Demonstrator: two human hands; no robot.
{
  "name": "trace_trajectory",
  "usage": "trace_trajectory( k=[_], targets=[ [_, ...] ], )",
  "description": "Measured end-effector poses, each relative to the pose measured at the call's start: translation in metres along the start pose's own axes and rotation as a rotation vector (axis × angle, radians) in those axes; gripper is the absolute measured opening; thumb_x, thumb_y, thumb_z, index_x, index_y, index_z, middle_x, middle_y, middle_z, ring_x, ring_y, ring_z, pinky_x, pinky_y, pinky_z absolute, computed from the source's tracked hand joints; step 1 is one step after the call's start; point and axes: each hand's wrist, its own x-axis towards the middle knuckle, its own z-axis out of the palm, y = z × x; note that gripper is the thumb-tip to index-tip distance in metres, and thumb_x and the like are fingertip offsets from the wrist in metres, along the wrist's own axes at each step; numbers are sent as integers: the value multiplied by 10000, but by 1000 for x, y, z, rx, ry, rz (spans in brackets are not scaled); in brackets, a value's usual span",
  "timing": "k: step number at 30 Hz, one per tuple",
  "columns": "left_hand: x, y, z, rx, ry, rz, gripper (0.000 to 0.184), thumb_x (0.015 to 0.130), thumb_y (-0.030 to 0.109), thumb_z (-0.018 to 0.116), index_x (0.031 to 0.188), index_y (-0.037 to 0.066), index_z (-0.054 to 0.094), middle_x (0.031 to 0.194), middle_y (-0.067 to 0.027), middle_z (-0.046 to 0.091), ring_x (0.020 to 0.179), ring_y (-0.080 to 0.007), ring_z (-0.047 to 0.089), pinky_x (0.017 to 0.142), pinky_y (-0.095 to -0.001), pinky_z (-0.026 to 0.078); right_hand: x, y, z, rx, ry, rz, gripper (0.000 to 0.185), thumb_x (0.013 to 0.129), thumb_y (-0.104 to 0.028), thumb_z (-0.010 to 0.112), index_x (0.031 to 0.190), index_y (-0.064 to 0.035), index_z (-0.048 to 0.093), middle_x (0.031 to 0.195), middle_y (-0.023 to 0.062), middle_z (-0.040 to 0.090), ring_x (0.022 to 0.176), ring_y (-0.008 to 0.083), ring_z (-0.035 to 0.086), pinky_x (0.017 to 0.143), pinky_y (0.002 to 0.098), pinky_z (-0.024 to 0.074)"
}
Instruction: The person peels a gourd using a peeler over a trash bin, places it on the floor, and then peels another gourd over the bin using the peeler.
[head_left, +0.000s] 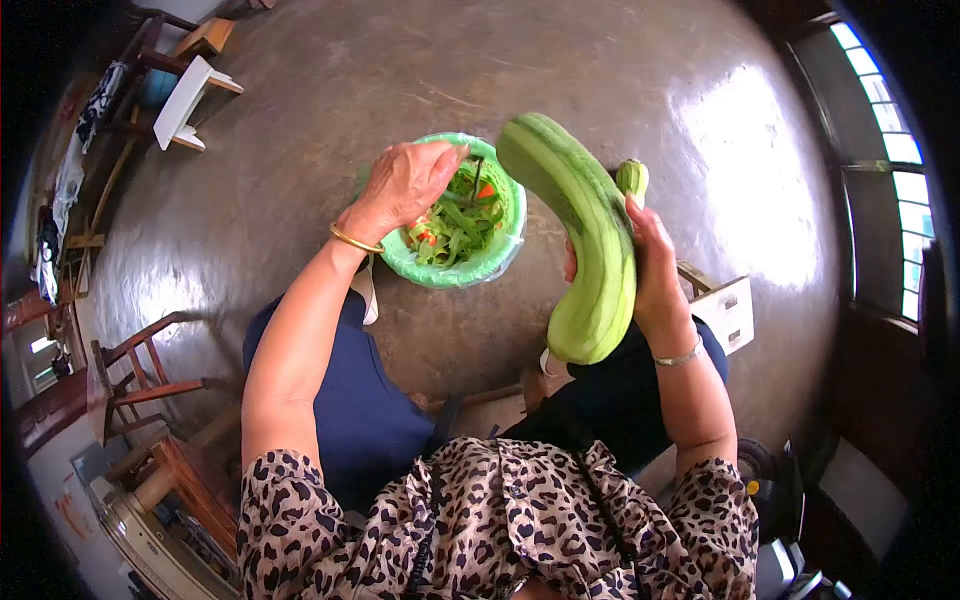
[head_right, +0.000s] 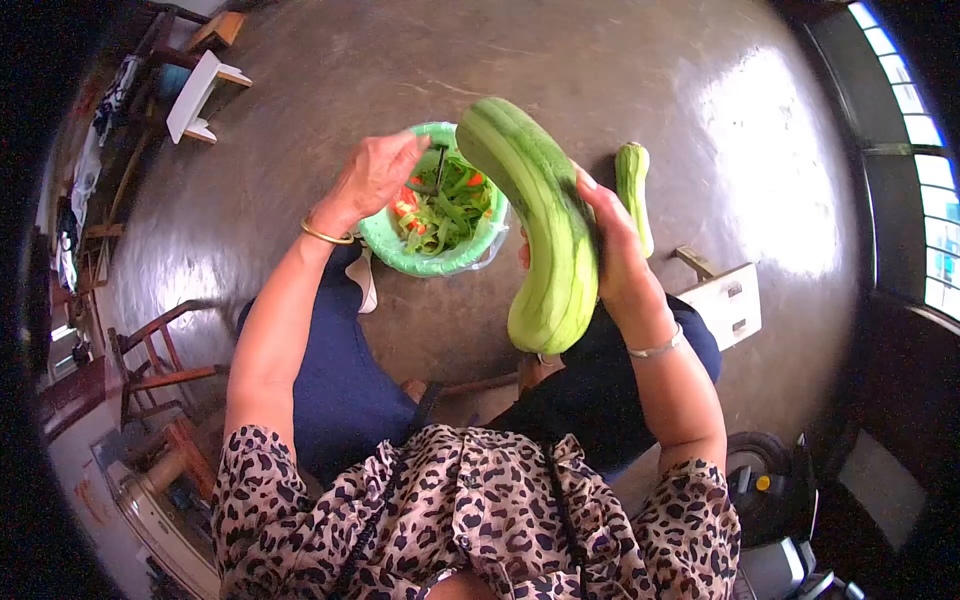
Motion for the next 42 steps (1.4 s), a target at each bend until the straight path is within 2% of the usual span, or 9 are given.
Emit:
trace_trajectory(
  k=[2, 5, 17, 26, 30, 35, 37, 38, 42],
  targets=[
    [-2, 18, -2, -264, 418, 262, 397, 961, 355, 477, 781, 26, 607, 709, -160, 623, 753, -367, 618, 685, -448, 457, 7, 8, -1, -79, 72, 83, 626, 960, -549, 399, 1171, 18, 556, 884, 154, 645, 694, 239, 641, 645, 345, 531],
    [-6, 37, 6, -160, 539, 557, 384, 963, 361, 499, 755, 50, 587, 653, -120, 572, 695, -320, 589, 657, -426, 431, 19, 16, 9, -118, 128, 113, 510, 961, -475, 470, 1133, -6, 573, 831, 145, 648, 633, 251, 646, 569, 354, 543],
    [-4, 27, 13, -163, 605, 665, 291, 939, 280, 531, 778, 40, 570, 728, -120, 559, 738, -322, 548, 682, -416, 392, 15, 26, 13, -254, 125, 96, 420, 952, -417, 501, 1100, -28, 553, 729, 120, 641, 563, 204, 633, 526, 303, 529],
    [11, -6, 27, -72, 483, 552, 271, 946, 300, 499, 866, 96, 659, 764, -61, 618, 775, -282, 598, 710, -403, 436, -14, 18, 5, -180, 129, 80, 438, 940, -355, 513, 1218, -17, 496, 762, 114, 617, 578, 196, 618, 518, 305, 511],
    [6, -44, 39, 219, 322, 517, 217, 931, 293, 507, 882, 152, 666, 783, -21, 613, 790, -232, 606, 679, -418, 420, -29, 7, 7, -313, -12, -98, 667, 920, -523, 402, 1091, 107, 541, 660, 162, 556, 456, 213, 512, 477, 304, 455],
    [13, -38, 50, 355, 390, 333, 226, 940, 236, 475, 839, 112, 634, 769, -60, 626, 831, -266, 631, 690, -430, 448, -24, 0, 15, -306, 110, -86, 700, 919, -566, 380, 1190, 64, 519, 695, 149, 557, 491, 170, 511, 482, 289, 445],
    [25, -60, 67, 373, -21, 312, 164, 883, 185, 509, 857, 53, 603, 757, -125, 632, 815, -335, 638, 695, -470, 471, -19, 4, 9, -46, 109, 3, 695, 913, -587, 378, 1220, 19, 522, 791, 127, 571, 554, 144, 528, 502, 278, 446],
    [22, -63, 71, 374, -249, 186, 277, 930, 241, 464, 888, 15, 618, 795, -190, 650, 842, -370, 648, 748, -486, 491, -17, 1, 8, 85, 28, 0, 620, 915, -526, 472, 1156, 36, 572, 867, 148, 640, 610, 186, 617, 568, 307, 538],
    [11, -44, 61, 207, -407, -36, 413, 960, 397, 457, 919, 46, 672, 867, -220, 655, 821, -367, 646, 716, -449, 483, -14, -2, 21, -88, 229, 78, 551, 889, -440, 562, 1173, 32, 573, 932, 133, 670, 647, 171, 642, 595, 294, 561]
  ],
)
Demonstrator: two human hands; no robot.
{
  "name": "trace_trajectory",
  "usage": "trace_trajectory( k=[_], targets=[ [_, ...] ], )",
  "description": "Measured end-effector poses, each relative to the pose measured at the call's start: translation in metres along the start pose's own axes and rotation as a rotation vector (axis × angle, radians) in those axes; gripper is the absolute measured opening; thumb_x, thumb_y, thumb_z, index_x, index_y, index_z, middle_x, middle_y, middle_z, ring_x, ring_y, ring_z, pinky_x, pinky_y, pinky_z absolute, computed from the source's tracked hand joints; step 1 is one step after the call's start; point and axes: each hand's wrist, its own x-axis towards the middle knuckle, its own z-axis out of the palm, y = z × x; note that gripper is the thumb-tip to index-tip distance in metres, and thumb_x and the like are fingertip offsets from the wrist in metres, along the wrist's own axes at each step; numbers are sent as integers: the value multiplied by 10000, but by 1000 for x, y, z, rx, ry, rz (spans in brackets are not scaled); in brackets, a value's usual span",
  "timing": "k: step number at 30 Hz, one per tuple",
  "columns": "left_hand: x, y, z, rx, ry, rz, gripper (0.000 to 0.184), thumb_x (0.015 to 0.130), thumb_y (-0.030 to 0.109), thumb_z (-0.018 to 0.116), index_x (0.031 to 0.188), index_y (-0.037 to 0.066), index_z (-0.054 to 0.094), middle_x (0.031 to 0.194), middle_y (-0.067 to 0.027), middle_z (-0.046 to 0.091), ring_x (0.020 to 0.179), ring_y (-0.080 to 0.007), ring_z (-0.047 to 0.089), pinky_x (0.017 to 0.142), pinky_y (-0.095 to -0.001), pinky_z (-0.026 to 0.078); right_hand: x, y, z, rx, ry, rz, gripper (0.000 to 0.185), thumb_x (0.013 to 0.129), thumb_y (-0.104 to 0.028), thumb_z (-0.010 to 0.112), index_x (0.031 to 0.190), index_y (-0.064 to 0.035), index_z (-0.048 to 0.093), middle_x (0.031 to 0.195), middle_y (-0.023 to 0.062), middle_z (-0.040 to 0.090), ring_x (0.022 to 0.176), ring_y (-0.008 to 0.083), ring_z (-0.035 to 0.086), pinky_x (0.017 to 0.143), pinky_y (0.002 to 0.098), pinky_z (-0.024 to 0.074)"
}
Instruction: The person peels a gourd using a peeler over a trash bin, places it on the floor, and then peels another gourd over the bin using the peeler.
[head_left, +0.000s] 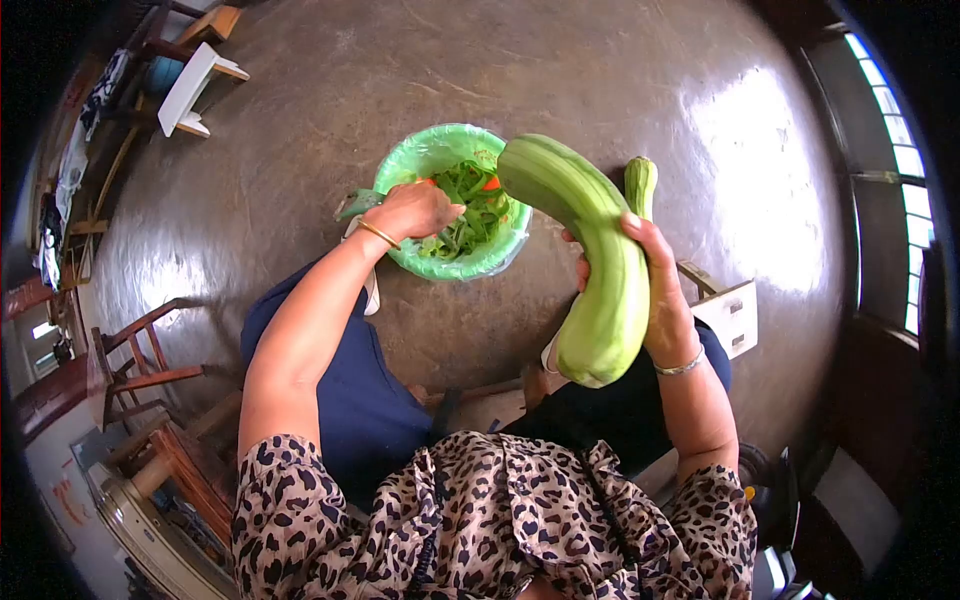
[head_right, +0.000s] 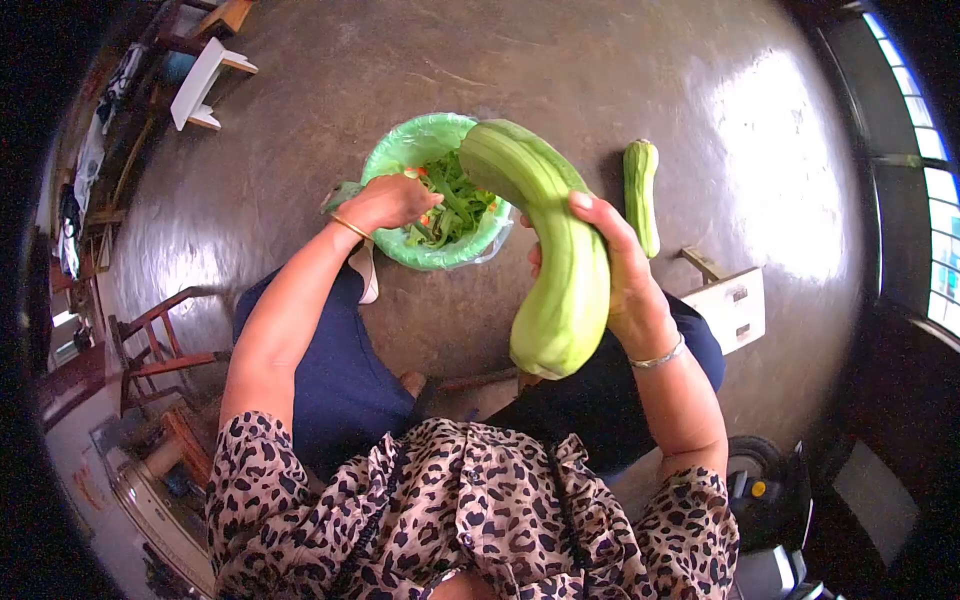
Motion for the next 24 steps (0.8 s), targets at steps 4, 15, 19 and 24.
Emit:
trace_trajectory(
  k=[4, 15, 19, 24],
  targets=[
    [-18, 19, -32, -258, -54, 9, 424, 963, 408, 462, 900, 40, 661, 788, -205, 627, 701, -327, 594, 686, -426, 457, 3, -1, -5, 39, -65, 17, 524, 895, -430, 535, 1123, 37, 603, 838, 113, 674, 665, 174, 643, 616, 291, 555],
    [-39, 35, -48, 165, 775, 313, 293, 951, 267, 516, 769, 53, 601, 693, -148, 623, 659, -362, 614, 571, -476, 465, 22, 4, 1, 56, -64, 19, 490, 898, -404, 522, 1136, 16, 606, 885, 120, 679, 670, 168, 642, 617, 282, 547],
    [-44, 46, -66, -3, 961, 255, 301, 955, 256, 519, 769, 31, 597, 696, -142, 612, 697, -349, 617, 601, -457, 465, 21, 4, 5, 51, -50, -6, 479, 917, -416, 531, 1161, -8, 589, 919, 124, 675, 665, 159, 638, 614, 268, 546],
    [-49, 96, -60, -287, 962, 656, 277, 946, 258, 537, 820, 21, 608, 768, -138, 602, 759, -334, 579, 716, -418, 430, 25, 13, 10, 36, 41, 73, 440, 921, -457, 565, 1096, -55, 600, 833, 80, 651, 644, 146, 624, 606, 267, 537]
  ],
)
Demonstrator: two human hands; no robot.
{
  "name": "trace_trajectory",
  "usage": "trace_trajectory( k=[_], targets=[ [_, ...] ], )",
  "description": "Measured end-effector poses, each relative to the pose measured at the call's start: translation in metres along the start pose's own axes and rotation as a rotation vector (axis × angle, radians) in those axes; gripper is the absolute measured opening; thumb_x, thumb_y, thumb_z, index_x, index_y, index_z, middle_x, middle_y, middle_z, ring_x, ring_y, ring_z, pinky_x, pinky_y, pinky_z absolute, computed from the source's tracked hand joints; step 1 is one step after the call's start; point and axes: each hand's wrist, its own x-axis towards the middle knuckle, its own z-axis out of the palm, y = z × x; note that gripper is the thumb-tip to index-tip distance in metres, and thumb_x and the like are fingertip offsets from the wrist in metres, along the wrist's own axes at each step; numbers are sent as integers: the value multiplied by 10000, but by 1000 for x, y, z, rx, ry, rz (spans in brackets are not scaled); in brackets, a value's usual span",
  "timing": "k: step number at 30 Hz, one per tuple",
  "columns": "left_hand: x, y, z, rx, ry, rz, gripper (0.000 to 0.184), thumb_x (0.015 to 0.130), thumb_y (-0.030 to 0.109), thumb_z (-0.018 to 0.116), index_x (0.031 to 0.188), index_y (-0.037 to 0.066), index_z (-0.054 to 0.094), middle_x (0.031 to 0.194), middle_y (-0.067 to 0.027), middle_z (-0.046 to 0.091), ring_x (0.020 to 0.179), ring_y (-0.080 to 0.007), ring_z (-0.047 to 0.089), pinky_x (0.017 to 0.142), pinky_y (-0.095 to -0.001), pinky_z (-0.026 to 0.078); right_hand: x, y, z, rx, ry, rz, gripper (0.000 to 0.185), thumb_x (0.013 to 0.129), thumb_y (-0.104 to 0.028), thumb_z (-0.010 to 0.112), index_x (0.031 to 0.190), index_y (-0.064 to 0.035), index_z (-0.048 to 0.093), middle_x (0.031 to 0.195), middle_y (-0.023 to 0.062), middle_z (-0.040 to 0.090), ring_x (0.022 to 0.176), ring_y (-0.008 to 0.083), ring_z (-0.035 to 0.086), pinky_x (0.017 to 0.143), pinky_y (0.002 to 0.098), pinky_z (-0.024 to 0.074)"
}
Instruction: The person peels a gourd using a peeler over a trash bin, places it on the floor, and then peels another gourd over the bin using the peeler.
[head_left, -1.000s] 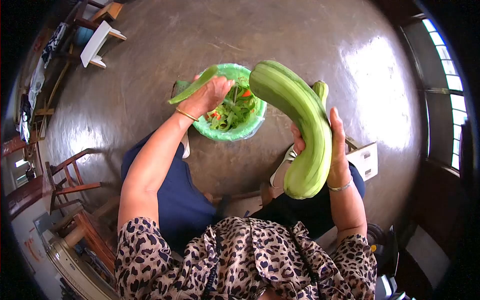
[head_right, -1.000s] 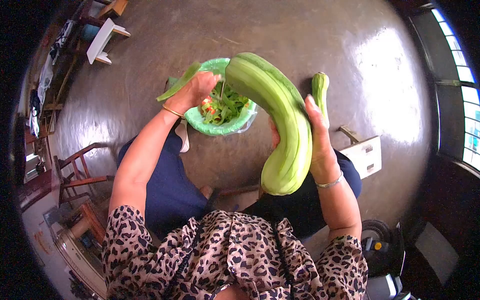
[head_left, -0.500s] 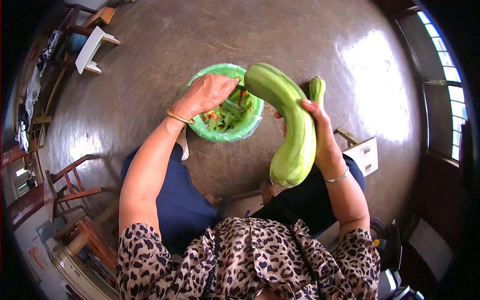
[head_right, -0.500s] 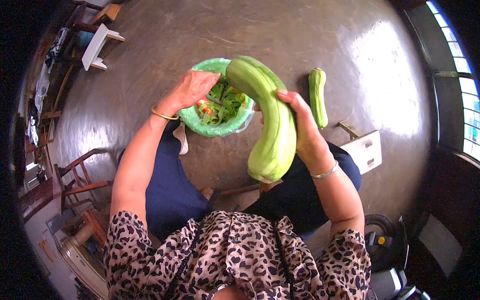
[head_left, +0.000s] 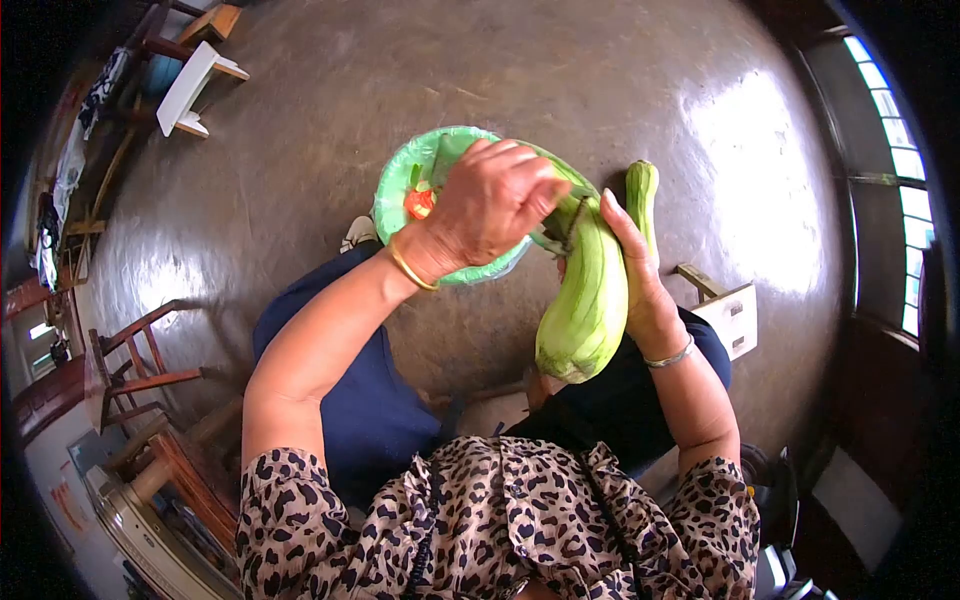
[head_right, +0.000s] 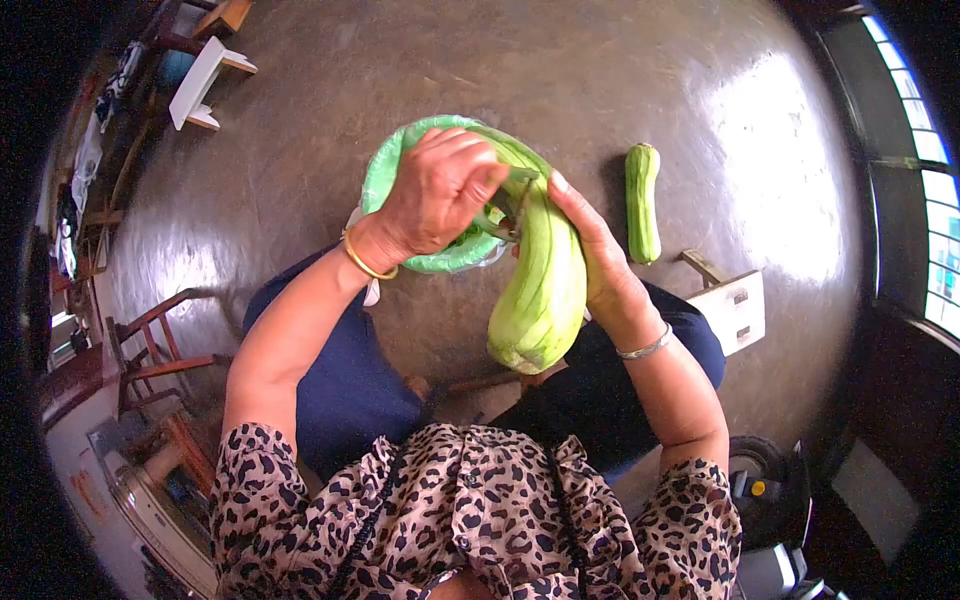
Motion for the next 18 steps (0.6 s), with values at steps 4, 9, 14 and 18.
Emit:
trace_trajectory(
  k=[4, 9, 14, 18],
  targets=[
    [0, -13, 6, 73, -4, 27, 236, 934, 242, 545, 849, 32, 610, 806, -130, 611, 792, -325, 580, 737, -412, 437, -5, -2, 2, -86, -78, -8, 449, 917, -474, 546, 1068, -57, 615, 805, 81, 645, 651, 147, 620, 598, 267, 520],
    [-7, -41, 7, 71, -53, -4, 258, 949, 244, 516, 842, 26, 603, 796, -139, 606, 790, -335, 581, 735, -418, 438, -8, 0, -9, -119, -63, -15, 496, 885, -452, 559, 1140, -31, 610, 862, 99, 666, 677, 150, 622, 618, 272, 525],
    [-19, -61, 12, 102, -48, 9, 240, 943, 250, 510, 859, 65, 639, 780, -96, 641, 781, -291, 622, 707, -403, 463, -17, 4, -18, -198, -49, -66, 555, 899, -484, 498, 1134, 15, 567, 892, 115, 620, 637, 156, 581, 603, 263, 494],
    [-23, -72, 10, 118, -45, 27, 245, 945, 251, 500, 827, 76, 625, 761, -93, 635, 767, -294, 617, 713, -415, 450, -25, 6, -16, -204, 76, -113, 567, 880, -469, 504, 1118, 41, 569, 858, 131, 624, 597, 168, 575, 550, 276, 487]
  ],
)
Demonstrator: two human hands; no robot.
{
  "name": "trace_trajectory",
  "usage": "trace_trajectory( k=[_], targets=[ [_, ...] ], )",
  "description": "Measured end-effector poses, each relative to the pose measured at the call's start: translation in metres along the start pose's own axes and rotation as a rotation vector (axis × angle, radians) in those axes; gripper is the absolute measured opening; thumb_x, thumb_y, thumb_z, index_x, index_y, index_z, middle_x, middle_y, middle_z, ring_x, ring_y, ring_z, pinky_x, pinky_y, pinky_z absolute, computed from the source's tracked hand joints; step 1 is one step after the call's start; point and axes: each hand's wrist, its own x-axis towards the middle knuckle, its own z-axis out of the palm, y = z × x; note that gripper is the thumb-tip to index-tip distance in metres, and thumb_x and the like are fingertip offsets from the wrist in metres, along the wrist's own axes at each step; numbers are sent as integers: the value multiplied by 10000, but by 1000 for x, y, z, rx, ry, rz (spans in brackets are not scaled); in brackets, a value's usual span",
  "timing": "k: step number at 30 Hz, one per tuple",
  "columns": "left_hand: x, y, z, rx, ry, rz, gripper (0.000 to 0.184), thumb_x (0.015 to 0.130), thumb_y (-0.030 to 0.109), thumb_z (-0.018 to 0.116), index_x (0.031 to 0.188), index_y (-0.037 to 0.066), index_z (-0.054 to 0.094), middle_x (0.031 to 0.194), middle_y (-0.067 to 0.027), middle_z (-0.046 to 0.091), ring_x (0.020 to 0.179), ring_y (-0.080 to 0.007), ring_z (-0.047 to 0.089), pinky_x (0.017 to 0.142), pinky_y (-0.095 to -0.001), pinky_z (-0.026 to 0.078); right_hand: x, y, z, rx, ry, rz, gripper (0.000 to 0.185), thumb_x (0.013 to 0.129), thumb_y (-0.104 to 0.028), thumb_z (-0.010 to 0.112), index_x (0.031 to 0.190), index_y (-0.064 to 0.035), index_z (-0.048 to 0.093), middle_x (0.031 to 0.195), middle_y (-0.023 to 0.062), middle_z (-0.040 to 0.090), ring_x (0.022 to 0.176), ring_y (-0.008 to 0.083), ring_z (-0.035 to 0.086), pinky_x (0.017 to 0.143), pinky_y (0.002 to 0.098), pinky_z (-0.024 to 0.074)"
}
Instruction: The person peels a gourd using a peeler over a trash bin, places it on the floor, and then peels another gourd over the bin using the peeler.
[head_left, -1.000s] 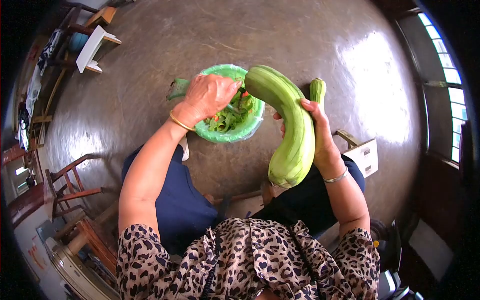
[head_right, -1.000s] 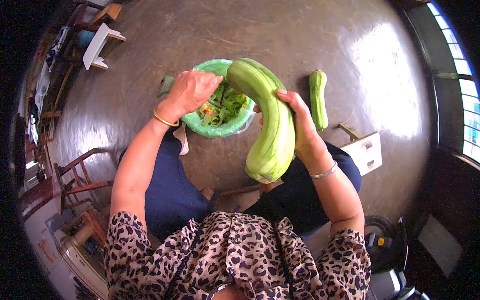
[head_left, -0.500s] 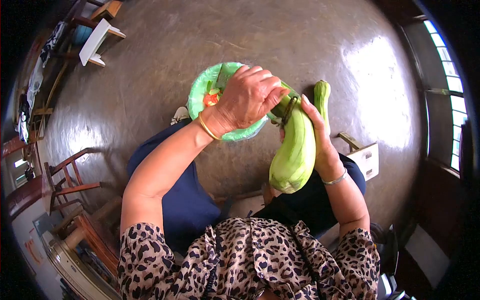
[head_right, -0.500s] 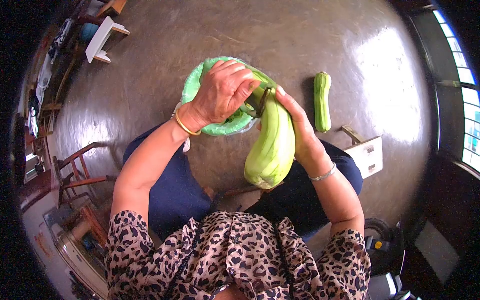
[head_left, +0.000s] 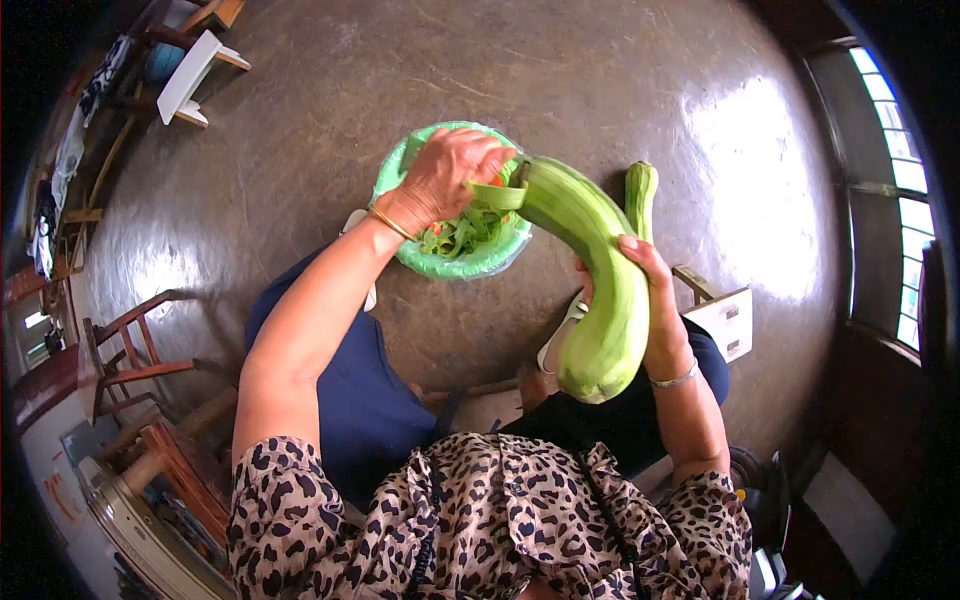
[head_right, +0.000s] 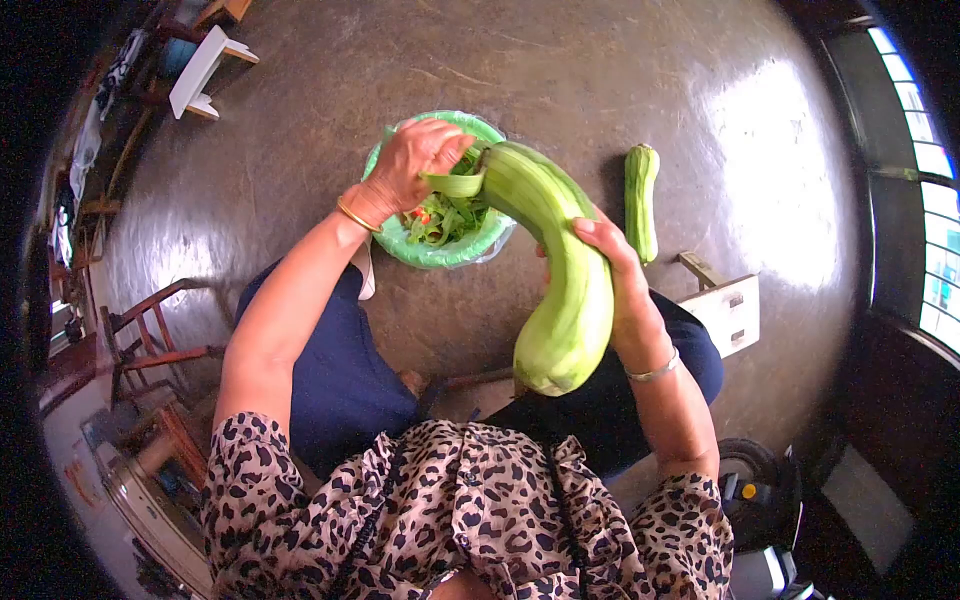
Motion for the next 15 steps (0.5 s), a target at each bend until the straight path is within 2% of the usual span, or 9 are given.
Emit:
trace_trajectory(
  k=[1, 3, 5, 7, 9, 10, 12, 13, 15],
  targets=[
    [-4, -5, -4, 3, 4, -2, 245, 945, 251, 500, 827, 76, 625, 761, -93, 635, 767, -294, 617, 713, -415, 450, -3, -3, -3, -36, 31, -45, 582, 871, -474, 503, 1108, 54, 571, 844, 142, 623, 570, 173, 568, 526, 280, 483],
    [-18, -19, -7, 165, -195, -174, 369, 978, 333, 439, 780, 47, 562, 742, -119, 579, 769, -342, 576, 676, -451, 414, -9, -13, -7, -74, -80, -176, 694, 836, -545, 494, 1076, 102, 568, 754, 170, 601, 480, 185, 530, 474, 280, 452],
    [-20, -20, -3, 164, -116, -158, 384, 980, 353, 428, 750, 66, 539, 727, -106, 575, 767, -330, 580, 643, -456, 394, -4, -16, -16, 44, -286, -231, 699, 822, -496, 514, 1221, 77, 499, 893, 176, 623, 557, 201, 586, 495, 290, 490],
    [-20, -19, 0, 246, -154, -260, 386, 980, 360, 423, 756, 72, 547, 747, -117, 586, 785, -318, 590, 651, -445, 398, -4, -17, -15, 60, -201, -226, 703, 842, -535, 463, 1179, 77, 535, 886, 174, 622, 570, 189, 583, 499, 290, 486],
    [-28, -26, 8, 259, -94, -266, 386, 967, 364, 445, 728, 85, 563, 723, -122, 604, 758, -316, 607, 646, -443, 398, 10, -17, -22, 213, -319, -230, 703, 861, -547, 442, 1182, 69, 541, 906, 176, 633, 581, 186, 585, 526, 283, 501],
    [-36, -30, 11, 373, -239, -313, 385, 955, 365, 463, 716, 90, 586, 710, -123, 618, 742, -318, 616, 651, -454, 396, 9, -20, -14, 212, -320, -231, 703, 861, -547, 442, 1182, 69, 541, 906, 176, 633, 581, 186, 585, 526, 283, 501],
    [-50, -36, 16, 505, -496, -409, 358, 919, 358, 525, 699, 103, 649, 689, -134, 653, 713, -323, 640, 670, -483, 390, 5, -28, 9, 385, -86, -38, 682, 886, -552, 430, 1184, 48, 555, 928, 181, 643, 611, 189, 598, 567, 289, 521],
    [-50, -35, 14, 504, -495, -403, 358, 919, 358, 525, 699, 103, 649, 689, -134, 653, 713, -323, 640, 670, -483, 390, 15, -19, -9, 223, -182, -77, 589, 909, -495, 478, 1177, 20, 573, 960, 180, 650, 690, 198, 622, 648, 308, 540],
    [-47, -32, 9, 490, -578, -490, 336, 908, 340, 539, 717, 95, 669, 717, -141, 668, 729, -330, 646, 686, -497, 390, 24, -8, -16, 123, -140, 141, 479, 908, -413, 543, 1158, -7, 590, 967, 164, 655, 743, 199, 633, 676, 320, 541]
  ],
)
